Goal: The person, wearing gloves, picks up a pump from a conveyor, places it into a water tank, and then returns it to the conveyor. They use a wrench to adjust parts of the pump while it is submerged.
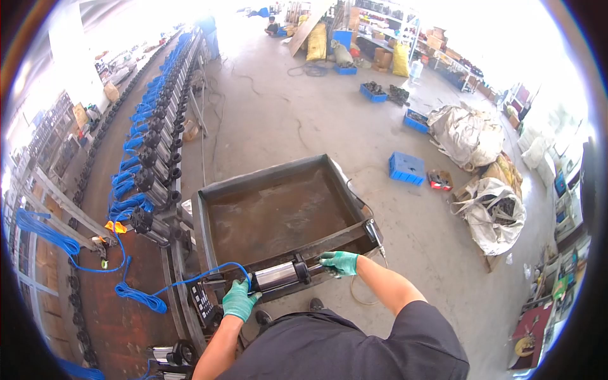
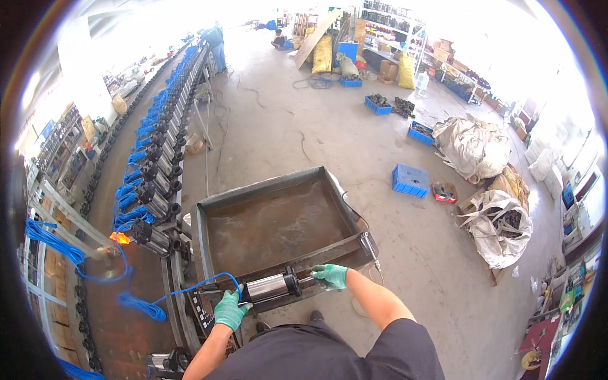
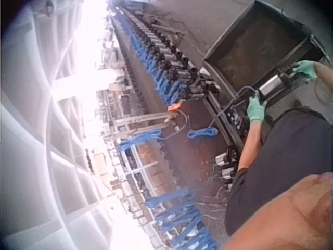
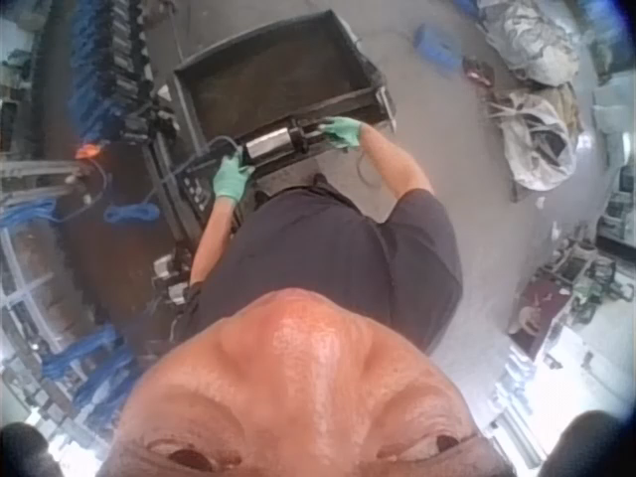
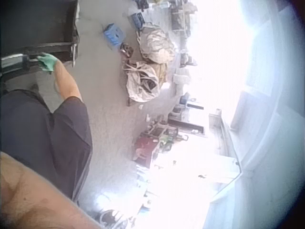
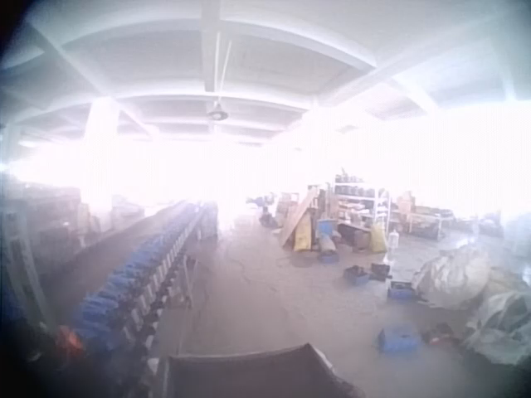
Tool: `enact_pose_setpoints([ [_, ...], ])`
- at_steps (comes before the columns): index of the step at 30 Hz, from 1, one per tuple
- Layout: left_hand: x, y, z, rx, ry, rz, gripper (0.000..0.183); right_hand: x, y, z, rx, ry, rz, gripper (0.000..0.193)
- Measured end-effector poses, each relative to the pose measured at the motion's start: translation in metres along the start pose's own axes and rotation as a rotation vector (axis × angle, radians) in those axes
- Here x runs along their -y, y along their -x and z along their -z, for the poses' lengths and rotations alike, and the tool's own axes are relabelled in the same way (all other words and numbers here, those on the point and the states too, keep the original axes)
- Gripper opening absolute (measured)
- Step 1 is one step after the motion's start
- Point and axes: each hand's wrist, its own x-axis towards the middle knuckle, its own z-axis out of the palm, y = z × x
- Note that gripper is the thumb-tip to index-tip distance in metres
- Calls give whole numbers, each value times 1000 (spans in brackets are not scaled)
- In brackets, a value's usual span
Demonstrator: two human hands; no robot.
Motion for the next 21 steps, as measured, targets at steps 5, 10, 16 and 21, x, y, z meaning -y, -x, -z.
enact_pose_setpoints([
  [5, -5, -2, 6, 0, -26, -6, 76, 3, -6, 4, -15, -287, 24, 28],
  [10, -6, 0, 9, 29, -29, 17, 78, 31, 26, -18, 27, -65, 175, 19],
  [16, 1, -1, -2, -11, -3, -9, 77, 42, -2, -24, -84, 1124, -8, 30],
  [21, 6, 2, -8, -106, 61, -21, 64, 28, 6, -19, -153, 946, 334, 30],
])
